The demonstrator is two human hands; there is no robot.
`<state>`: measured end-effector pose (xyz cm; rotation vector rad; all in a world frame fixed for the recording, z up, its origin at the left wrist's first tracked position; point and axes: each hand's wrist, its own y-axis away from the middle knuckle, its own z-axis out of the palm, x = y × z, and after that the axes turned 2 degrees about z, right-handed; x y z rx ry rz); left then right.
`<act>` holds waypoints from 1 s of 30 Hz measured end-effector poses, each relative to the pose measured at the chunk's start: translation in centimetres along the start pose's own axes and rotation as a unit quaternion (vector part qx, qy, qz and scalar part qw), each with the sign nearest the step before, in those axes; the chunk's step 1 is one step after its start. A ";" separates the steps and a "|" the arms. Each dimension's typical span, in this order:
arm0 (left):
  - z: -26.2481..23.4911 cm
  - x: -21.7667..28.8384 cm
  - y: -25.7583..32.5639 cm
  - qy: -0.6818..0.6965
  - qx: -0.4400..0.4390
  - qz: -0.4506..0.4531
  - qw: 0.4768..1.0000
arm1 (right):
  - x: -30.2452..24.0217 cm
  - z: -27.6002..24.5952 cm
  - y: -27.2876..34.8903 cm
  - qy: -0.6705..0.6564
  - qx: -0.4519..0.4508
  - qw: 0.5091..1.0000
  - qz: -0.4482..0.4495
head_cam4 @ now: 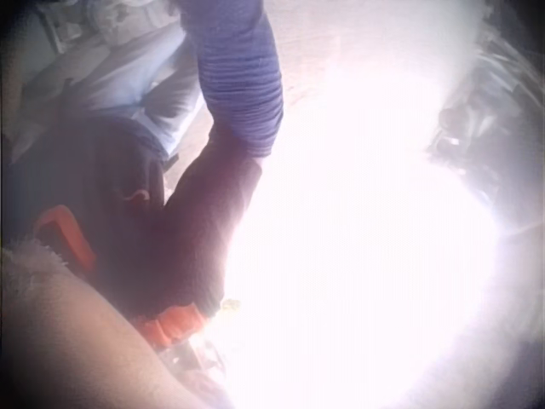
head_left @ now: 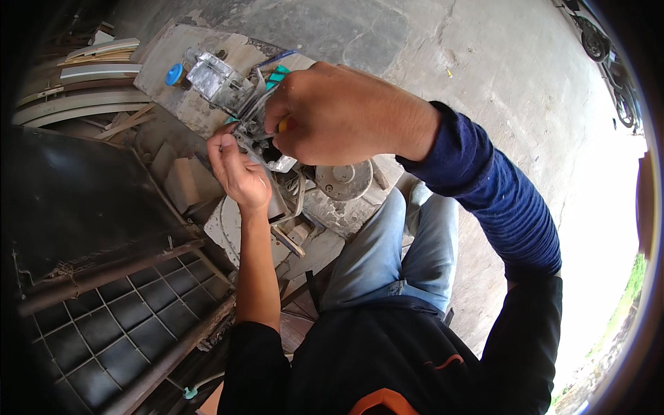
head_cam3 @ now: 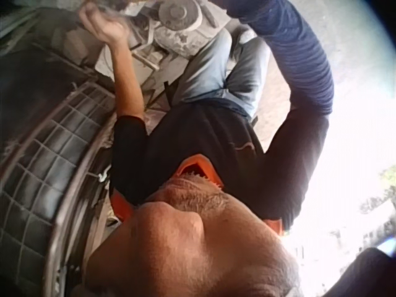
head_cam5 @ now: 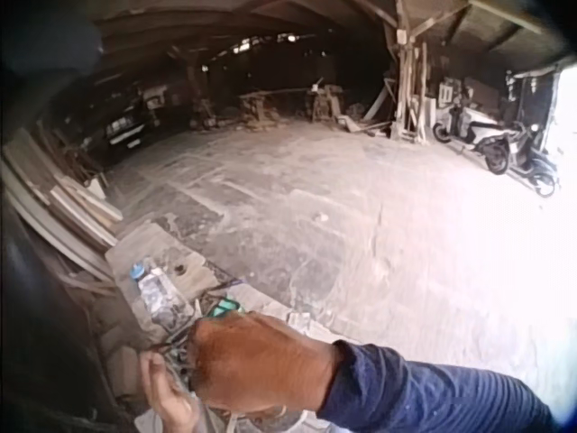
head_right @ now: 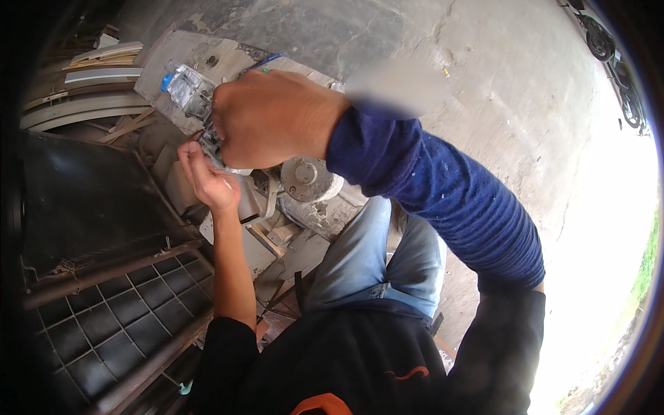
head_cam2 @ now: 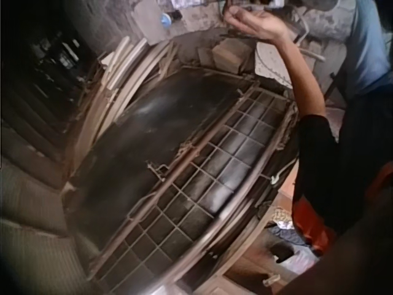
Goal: The person sits on the floor and uses a hammer and screwdriver to disassemble and adjust a metal mechanical part. They repeatedly tap the part with the hammer, pry with the screwdriver, and reposition the object to access different areas.
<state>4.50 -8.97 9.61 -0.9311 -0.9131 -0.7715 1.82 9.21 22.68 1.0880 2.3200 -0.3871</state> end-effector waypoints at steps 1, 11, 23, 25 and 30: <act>0.1 0.0 0.0 0.005 0.001 -0.001 1.000 | -0.4 -0.2 -0.4 0.018 -0.013 1.000 0.018; 0.2 0.0 -0.3 -0.001 0.020 -0.014 1.000 | -1.2 2.1 1.6 -0.040 0.147 0.983 0.103; -0.4 -1.2 -0.5 0.051 0.002 -0.006 0.999 | -1.7 3.7 0.3 -0.099 0.120 0.982 0.106; 0.0 -0.7 -0.2 0.053 -0.001 -0.027 0.998 | -1.8 3.9 0.6 -0.106 0.118 0.981 0.113; -0.3 -0.5 -0.1 0.047 -0.006 -0.041 0.998 | -3.3 4.9 1.1 -0.131 0.145 0.969 0.148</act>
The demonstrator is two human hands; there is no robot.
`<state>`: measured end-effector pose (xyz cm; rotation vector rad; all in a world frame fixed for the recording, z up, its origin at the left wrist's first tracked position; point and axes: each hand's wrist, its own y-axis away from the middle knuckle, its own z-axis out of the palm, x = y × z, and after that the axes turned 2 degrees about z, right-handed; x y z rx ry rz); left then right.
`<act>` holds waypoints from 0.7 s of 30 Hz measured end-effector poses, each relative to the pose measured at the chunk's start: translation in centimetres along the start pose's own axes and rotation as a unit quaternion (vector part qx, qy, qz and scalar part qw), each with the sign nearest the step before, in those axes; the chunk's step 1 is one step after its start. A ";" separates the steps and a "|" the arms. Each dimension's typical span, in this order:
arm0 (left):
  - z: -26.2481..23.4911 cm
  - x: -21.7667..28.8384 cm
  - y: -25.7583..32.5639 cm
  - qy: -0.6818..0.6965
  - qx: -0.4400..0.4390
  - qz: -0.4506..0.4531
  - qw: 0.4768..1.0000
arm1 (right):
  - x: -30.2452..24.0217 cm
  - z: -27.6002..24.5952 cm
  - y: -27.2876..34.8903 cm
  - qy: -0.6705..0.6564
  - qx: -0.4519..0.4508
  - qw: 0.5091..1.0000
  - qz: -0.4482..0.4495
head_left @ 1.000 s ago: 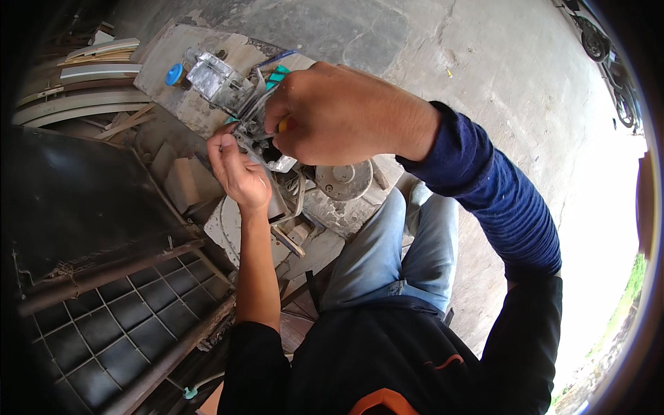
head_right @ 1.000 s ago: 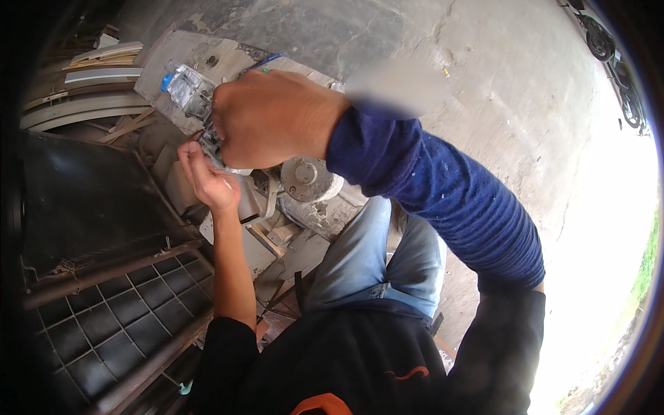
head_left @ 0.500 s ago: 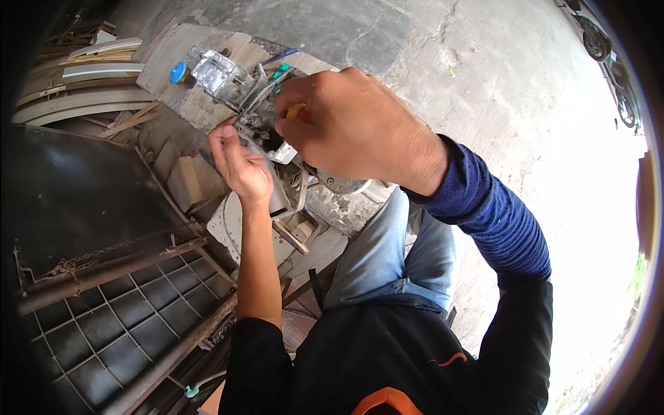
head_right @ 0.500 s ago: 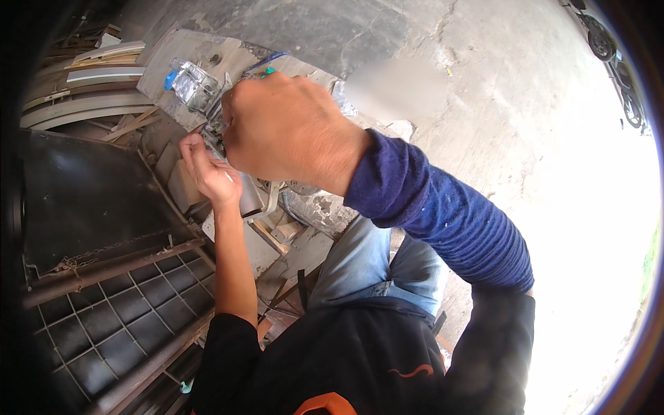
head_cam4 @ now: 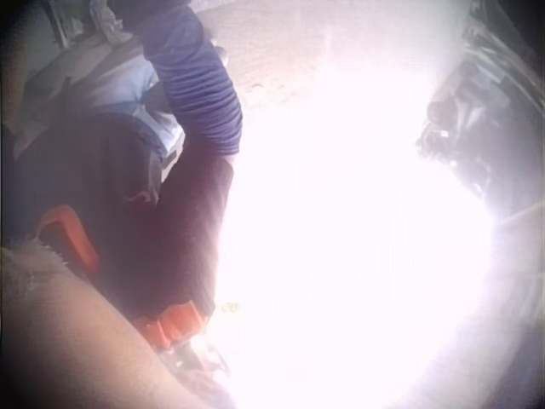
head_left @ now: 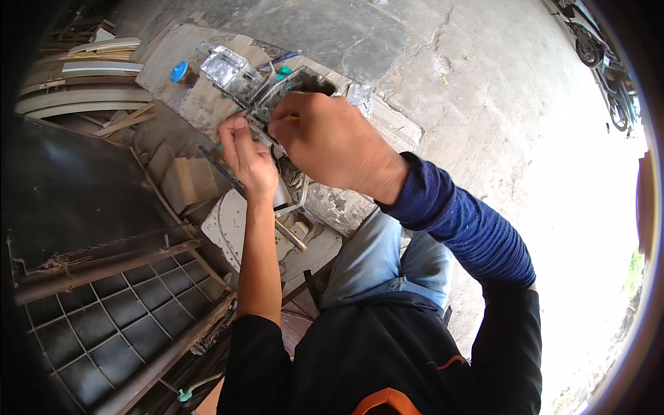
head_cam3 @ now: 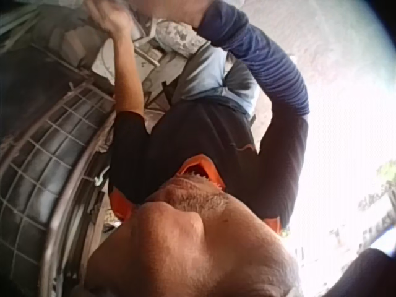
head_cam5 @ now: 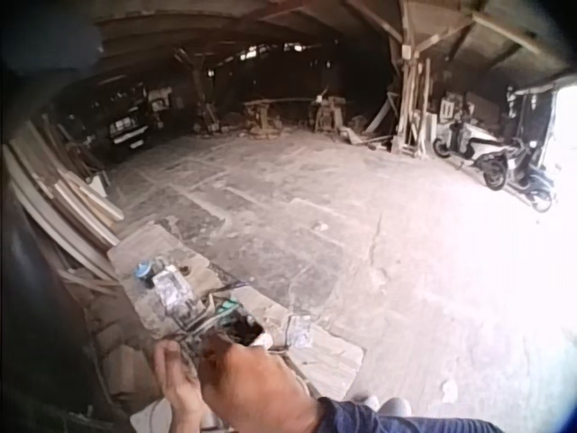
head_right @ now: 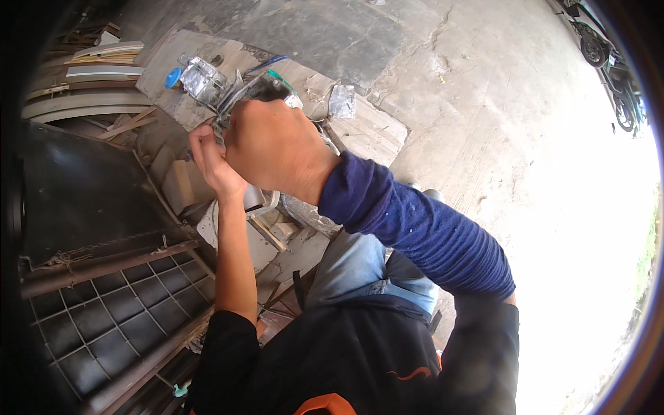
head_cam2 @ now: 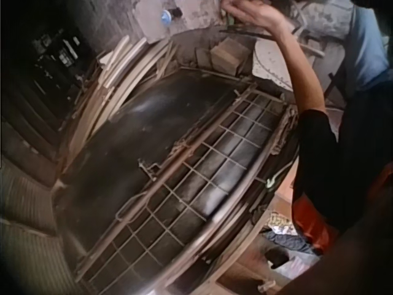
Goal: The person sits on the floor and uses a hammer and screwdriver to disassemble and adjust a metal mechanical part. They repeatedly tap the part with the hammer, pry with the screwdriver, and reposition the object to access different areas.
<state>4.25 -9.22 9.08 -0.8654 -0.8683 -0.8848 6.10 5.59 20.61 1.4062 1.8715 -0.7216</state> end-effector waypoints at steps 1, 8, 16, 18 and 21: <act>-0.2 -0.1 0.0 -0.003 -0.003 0.000 1.000 | 0.0 0.4 0.2 -0.003 0.013 1.000 0.004; 0.4 0.4 -0.1 -0.022 -0.008 -0.014 1.000 | -1.3 0.0 0.7 -0.115 -0.048 0.990 0.060; 0.1 0.1 -0.7 -0.019 -0.002 -0.036 0.999 | 0.8 3.4 0.3 -0.085 0.098 0.991 -0.031; 0.1 0.2 -0.5 -0.021 -0.009 -0.035 0.999 | 1.4 2.0 0.0 0.015 0.054 0.993 -0.105; 0.0 0.1 -0.4 -0.018 -0.021 -0.025 0.999 | 0.5 0.6 -0.2 0.088 0.020 0.985 -0.144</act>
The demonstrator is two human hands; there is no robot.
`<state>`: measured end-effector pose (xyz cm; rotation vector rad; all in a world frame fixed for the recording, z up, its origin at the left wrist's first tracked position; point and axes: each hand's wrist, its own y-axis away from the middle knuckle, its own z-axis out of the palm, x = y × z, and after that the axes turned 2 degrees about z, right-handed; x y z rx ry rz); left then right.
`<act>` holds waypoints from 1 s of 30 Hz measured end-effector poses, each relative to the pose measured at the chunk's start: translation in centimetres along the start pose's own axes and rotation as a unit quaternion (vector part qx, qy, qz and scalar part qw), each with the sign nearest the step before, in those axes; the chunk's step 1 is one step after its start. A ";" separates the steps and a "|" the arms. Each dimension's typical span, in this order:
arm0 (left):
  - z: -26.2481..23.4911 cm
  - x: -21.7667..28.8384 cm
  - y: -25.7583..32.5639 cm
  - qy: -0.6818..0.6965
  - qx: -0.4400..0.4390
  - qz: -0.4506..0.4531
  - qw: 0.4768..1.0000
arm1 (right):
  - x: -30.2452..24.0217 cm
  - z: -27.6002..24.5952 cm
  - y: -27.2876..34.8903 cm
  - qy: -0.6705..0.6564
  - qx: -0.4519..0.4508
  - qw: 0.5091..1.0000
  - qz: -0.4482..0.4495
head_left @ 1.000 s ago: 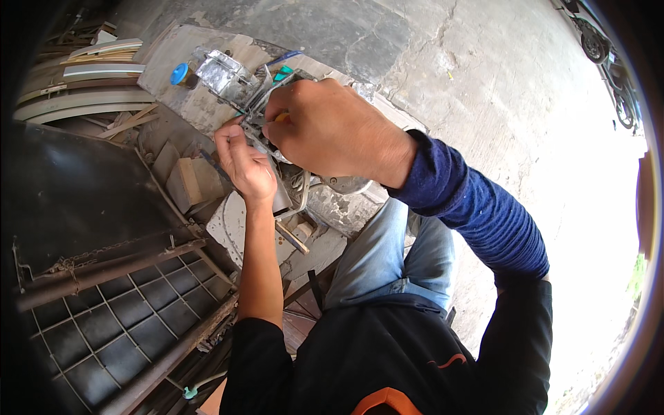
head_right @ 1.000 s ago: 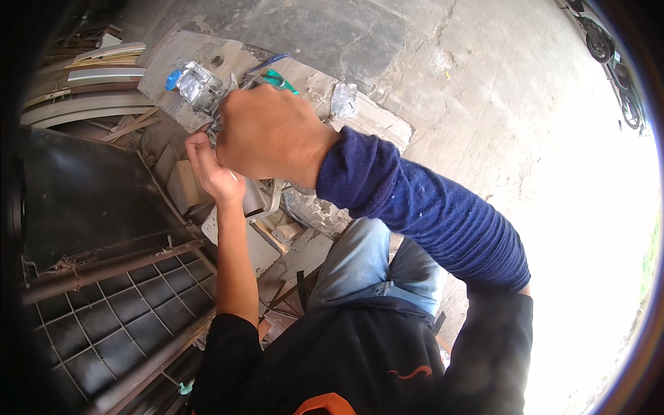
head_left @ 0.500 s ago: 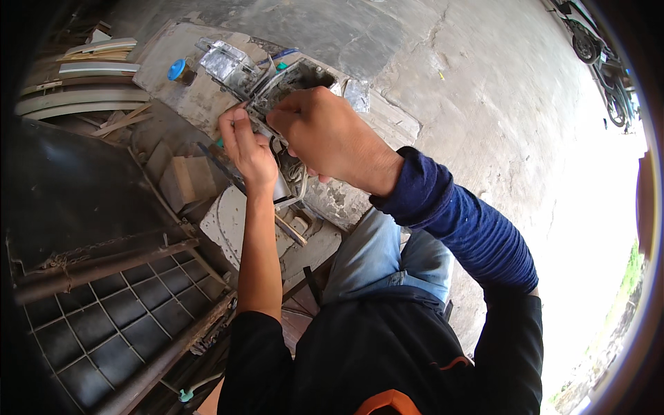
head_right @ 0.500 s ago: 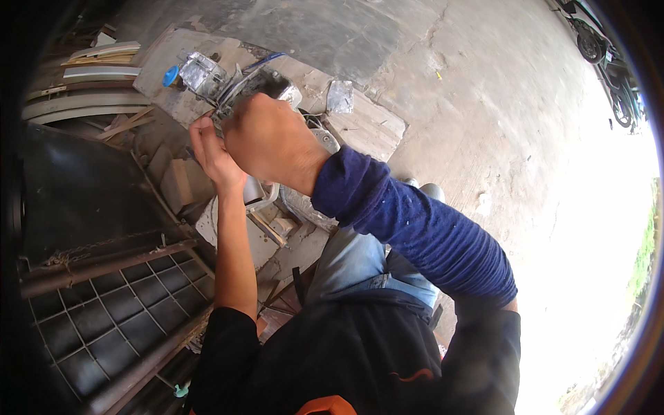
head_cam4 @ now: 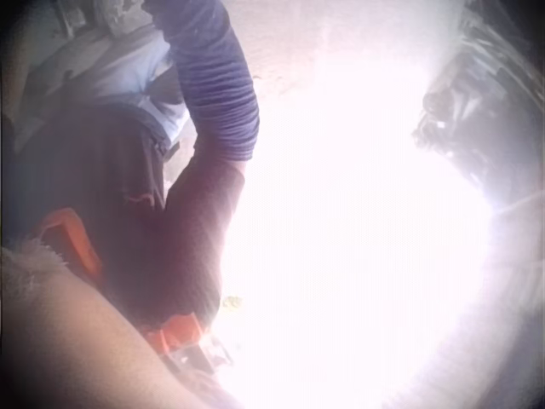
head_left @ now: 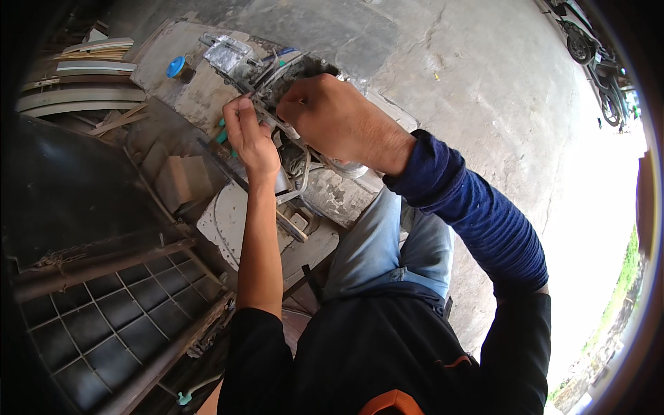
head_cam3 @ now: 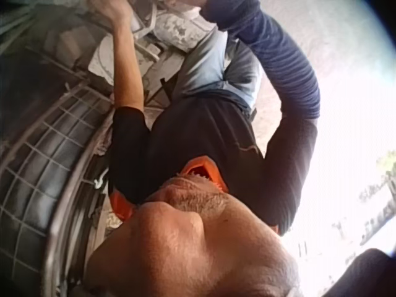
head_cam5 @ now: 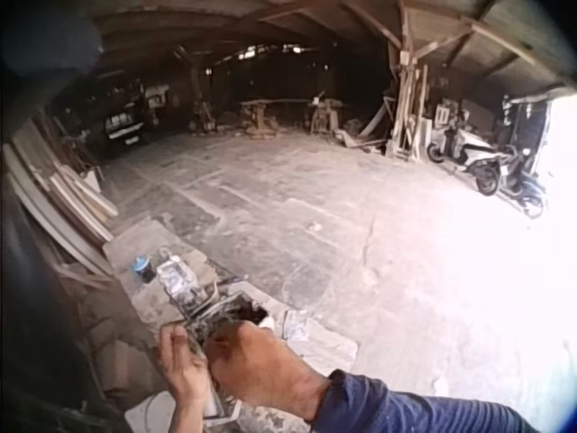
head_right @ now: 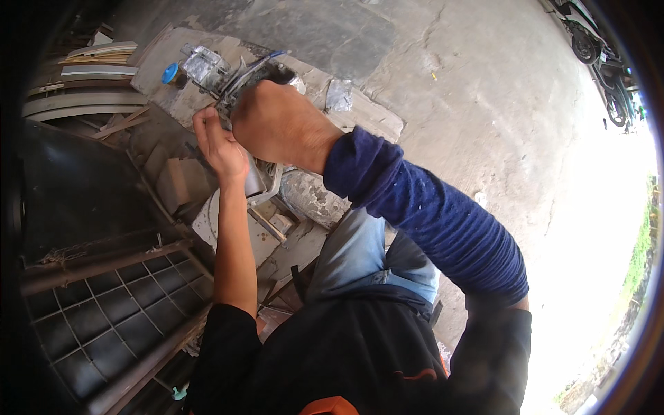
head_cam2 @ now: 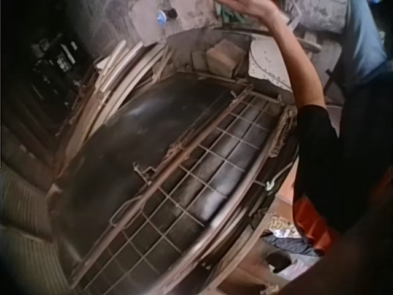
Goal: The person sits on the floor and uses a hammer and screwdriver to disassemble and adjust a metal mechanical part. They repeatedly tap the part with the hammer, pry with the screwdriver, and reposition the object to access different areas.
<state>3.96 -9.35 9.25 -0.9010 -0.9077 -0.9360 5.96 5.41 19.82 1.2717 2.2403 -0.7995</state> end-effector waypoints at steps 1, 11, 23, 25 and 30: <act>0.0 0.1 0.2 -0.007 0.000 0.002 1.000 | -0.7 -0.5 -0.1 -0.013 -0.018 0.999 0.036; 0.5 0.5 0.3 0.009 0.008 -0.002 1.000 | -1.7 1.5 -0.3 -0.051 -0.039 0.986 0.155; 0.0 0.4 0.0 -0.031 -0.019 0.006 0.999 | -0.3 2.8 -1.3 -0.018 -0.040 0.990 0.132; -0.6 0.1 0.0 -0.039 -0.026 0.007 0.999 | -0.6 1.3 -1.6 -0.018 -0.077 0.988 0.132; -0.2 0.2 0.1 -0.019 -0.018 0.015 1.000 | -2.2 1.4 -0.8 -0.003 -0.056 0.985 0.163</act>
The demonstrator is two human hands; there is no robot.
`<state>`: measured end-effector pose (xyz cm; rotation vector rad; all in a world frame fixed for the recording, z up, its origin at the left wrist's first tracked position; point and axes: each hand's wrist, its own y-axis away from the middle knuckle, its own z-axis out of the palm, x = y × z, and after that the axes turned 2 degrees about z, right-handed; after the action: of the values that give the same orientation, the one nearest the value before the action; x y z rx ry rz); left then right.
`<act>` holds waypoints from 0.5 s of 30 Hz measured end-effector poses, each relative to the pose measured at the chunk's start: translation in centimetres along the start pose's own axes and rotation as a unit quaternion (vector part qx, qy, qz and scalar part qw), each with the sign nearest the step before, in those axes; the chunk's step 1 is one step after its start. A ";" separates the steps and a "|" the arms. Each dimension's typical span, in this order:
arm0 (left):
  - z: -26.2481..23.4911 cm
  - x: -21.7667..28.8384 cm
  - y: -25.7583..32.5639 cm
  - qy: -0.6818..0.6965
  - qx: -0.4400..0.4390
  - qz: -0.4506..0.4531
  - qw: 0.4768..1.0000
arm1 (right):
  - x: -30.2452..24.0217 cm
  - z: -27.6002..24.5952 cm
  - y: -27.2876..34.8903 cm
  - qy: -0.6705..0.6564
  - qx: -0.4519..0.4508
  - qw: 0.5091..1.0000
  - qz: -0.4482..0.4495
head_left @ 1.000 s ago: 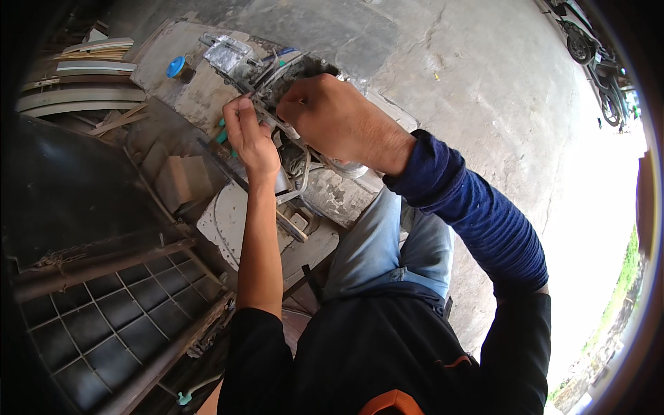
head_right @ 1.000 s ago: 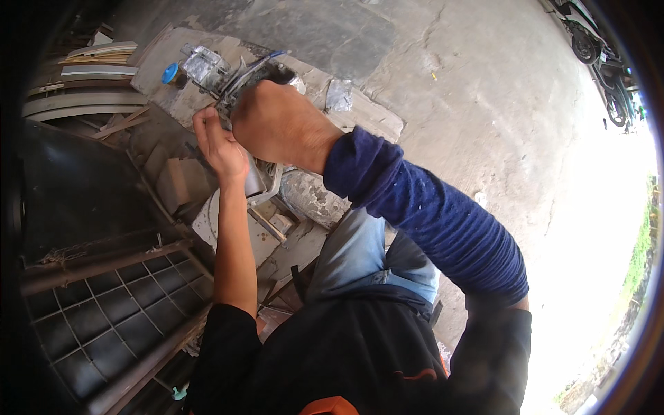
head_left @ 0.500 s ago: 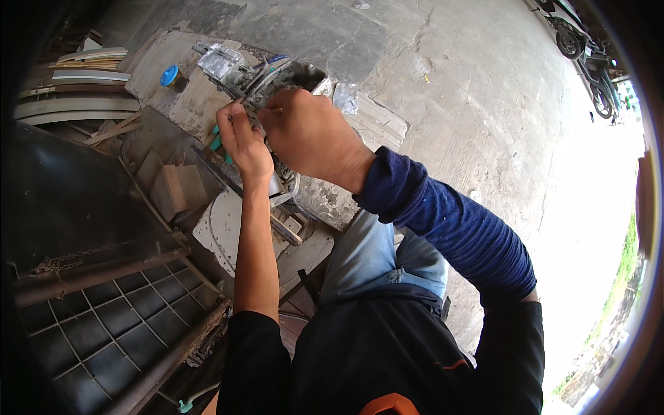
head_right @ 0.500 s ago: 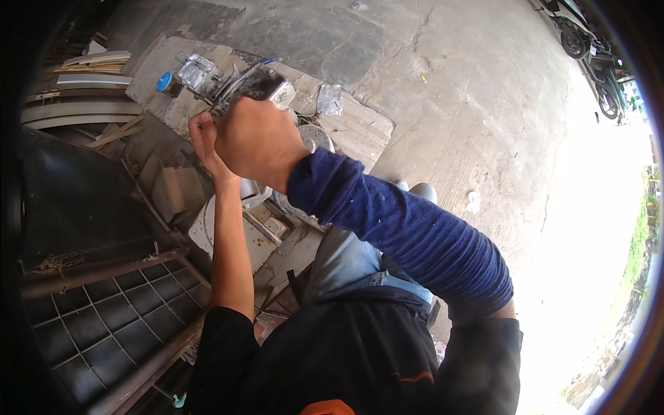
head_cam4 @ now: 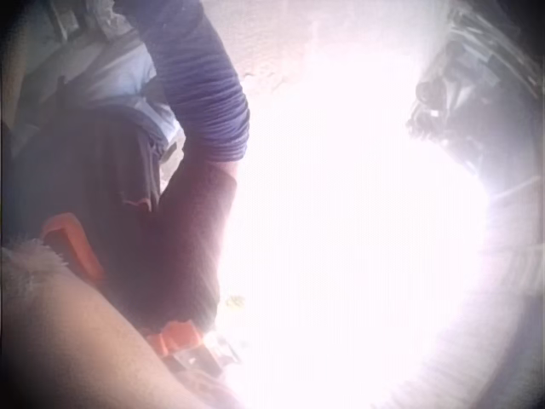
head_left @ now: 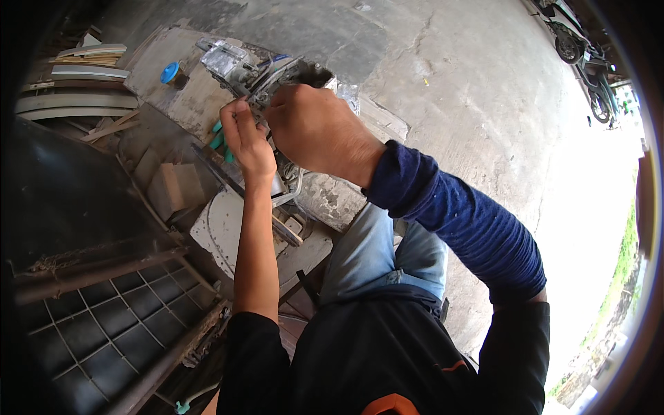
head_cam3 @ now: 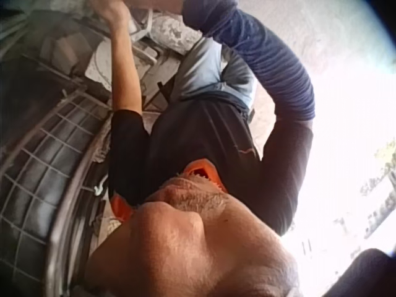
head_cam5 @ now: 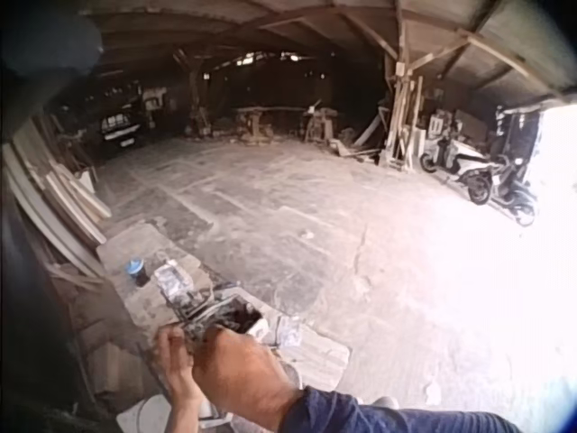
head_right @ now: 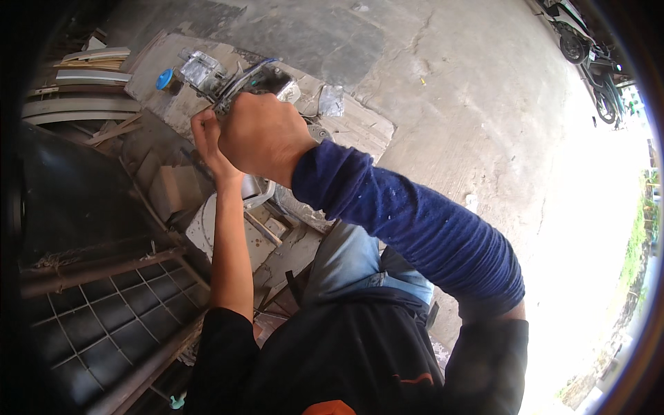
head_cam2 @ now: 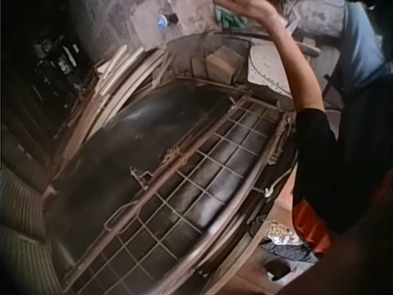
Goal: The person sits on the floor and uses a hammer and screwdriver to disassemble and adjust a metal mechanical part. They repeatedly tap the part with the hammer, pry with the screwdriver, and reposition the object to access different areas.
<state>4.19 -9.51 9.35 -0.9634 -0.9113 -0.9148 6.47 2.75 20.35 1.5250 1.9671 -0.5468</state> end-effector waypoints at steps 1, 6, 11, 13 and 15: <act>-0.4 -0.3 -0.1 0.004 0.002 -0.003 1.000 | -0.7 -0.4 0.2 -0.022 -0.002 0.998 0.060; 0.1 0.1 -0.3 -0.010 -0.002 -0.021 1.000 | 0.9 1.8 0.3 -0.049 0.072 0.996 0.003; 0.2 0.3 -0.2 -0.023 0.010 -0.013 1.000 | 0.2 1.1 1.0 -0.091 0.071 0.993 0.025; 0.6 1.0 0.3 -0.040 0.004 -0.002 0.999 | 0.9 0.7 0.8 -0.076 0.059 0.995 0.004; 0.7 1.2 0.5 -0.043 0.006 0.006 0.999 | 1.0 -0.5 0.3 -0.051 0.000 0.999 -0.002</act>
<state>4.88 -8.98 10.58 -1.0033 -0.9805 -0.8625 6.49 3.91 20.08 1.4638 1.8937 -0.6141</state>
